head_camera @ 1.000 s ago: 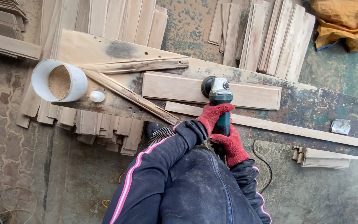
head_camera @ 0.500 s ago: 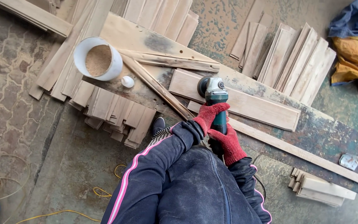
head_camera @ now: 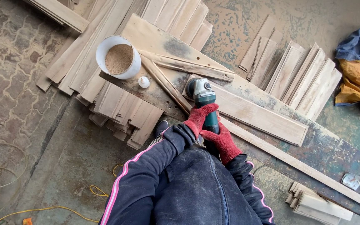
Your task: Using an angle grinder to sand the surface and edges of small wooden planks on a workbench.
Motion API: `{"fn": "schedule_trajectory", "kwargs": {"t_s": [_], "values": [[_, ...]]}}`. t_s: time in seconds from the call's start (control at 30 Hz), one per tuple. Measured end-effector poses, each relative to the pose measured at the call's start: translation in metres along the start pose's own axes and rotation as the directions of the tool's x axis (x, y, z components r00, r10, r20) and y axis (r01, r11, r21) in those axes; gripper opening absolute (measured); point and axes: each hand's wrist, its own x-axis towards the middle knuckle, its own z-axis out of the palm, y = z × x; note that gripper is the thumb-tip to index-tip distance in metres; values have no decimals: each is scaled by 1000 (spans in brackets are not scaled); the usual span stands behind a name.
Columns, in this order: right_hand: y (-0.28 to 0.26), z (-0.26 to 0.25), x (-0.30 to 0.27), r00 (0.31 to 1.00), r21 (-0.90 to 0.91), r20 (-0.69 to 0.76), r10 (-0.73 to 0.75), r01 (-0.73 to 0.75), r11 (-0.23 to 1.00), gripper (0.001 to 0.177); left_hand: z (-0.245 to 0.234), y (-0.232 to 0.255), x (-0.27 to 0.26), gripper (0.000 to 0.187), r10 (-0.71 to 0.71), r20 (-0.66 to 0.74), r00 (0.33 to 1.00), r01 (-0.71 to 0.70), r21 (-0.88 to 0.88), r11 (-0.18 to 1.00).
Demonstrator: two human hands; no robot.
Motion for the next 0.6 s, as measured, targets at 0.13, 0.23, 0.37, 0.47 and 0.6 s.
{"fn": "schedule_trajectory", "kwargs": {"t_s": [0.13,0.23,0.37,0.47,0.6], "values": [[9,-10,2,1000,-13,-19,1,-1,1000,62,11,-7,-3,79,-10,23,1000,9,52,999],[23,-23,6,998,3,-60,0,0,1000,61,28,-37,27,79,-13,-16,1000,13,5,1000],[27,-29,7,995,-31,-99,22,-26,999,61,28,-25,12,64,-3,88,996,1,16,1000],[16,-23,10,999,-51,-49,14,-16,999,60,20,-13,-3,63,21,34,999,-20,-24,1000],[-13,-2,-3,999,-95,38,17,-14,995,63,6,9,-29,58,36,-48,998,-39,-77,996]]}}
